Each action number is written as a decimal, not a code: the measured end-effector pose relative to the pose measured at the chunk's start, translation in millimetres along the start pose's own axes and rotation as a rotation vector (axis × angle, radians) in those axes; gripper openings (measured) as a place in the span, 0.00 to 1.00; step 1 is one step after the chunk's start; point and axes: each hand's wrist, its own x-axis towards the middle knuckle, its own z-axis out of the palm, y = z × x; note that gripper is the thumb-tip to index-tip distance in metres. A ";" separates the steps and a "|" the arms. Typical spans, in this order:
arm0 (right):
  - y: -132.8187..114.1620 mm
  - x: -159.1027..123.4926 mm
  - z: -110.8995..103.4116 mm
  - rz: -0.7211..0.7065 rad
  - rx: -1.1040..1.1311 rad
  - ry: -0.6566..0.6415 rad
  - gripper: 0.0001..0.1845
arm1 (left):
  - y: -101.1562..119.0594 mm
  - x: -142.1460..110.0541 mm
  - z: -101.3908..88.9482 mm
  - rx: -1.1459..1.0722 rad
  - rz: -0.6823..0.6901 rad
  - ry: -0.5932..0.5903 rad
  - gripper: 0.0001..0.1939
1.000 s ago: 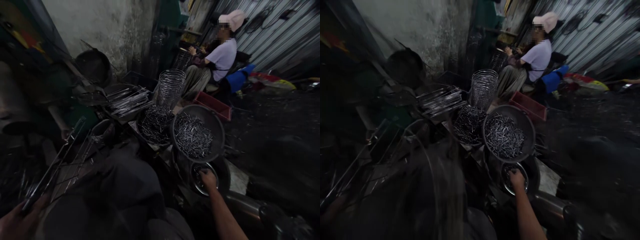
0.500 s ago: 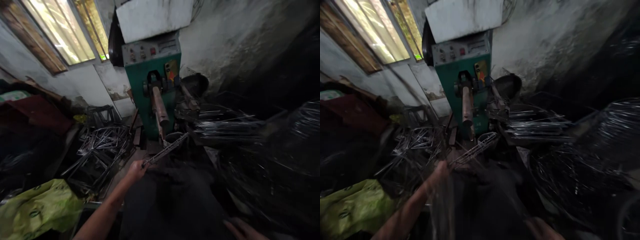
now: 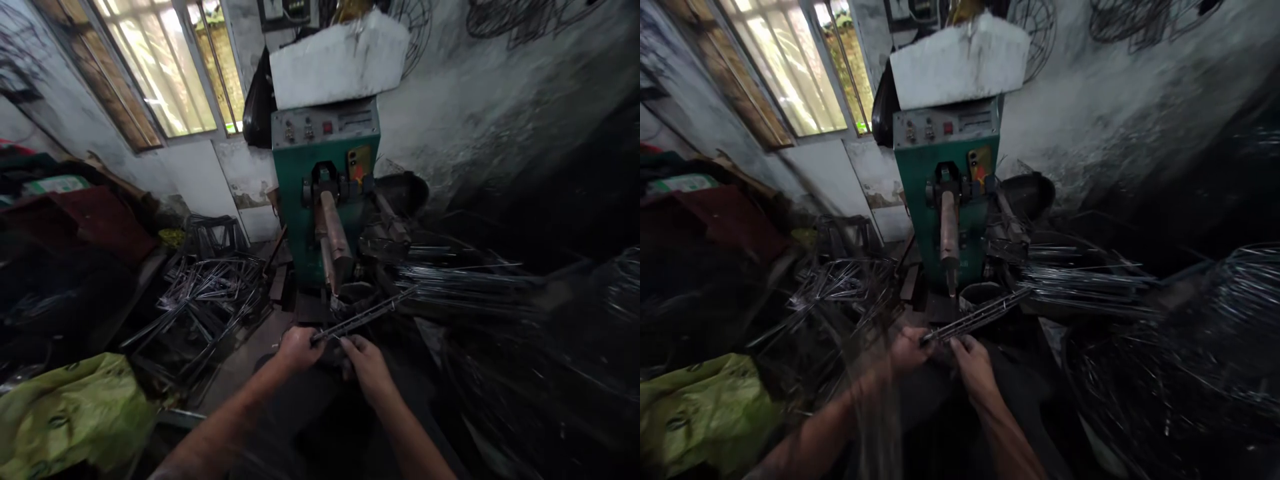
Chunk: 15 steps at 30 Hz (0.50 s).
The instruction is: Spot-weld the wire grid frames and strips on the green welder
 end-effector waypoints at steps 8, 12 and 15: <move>13.6 17.9 14.5 -0.157 0.071 -0.007 0.30 | 3.2 4.7 -1.5 0.092 -0.047 -0.106 0.14; 21.7 23.3 12.6 -0.237 -0.006 -0.009 0.29 | 0.3 7.1 2.6 0.067 -0.037 -0.081 0.15; 25.3 26.6 10.8 -0.262 -0.072 -0.016 0.28 | -1.7 9.2 4.0 0.048 -0.034 -0.068 0.15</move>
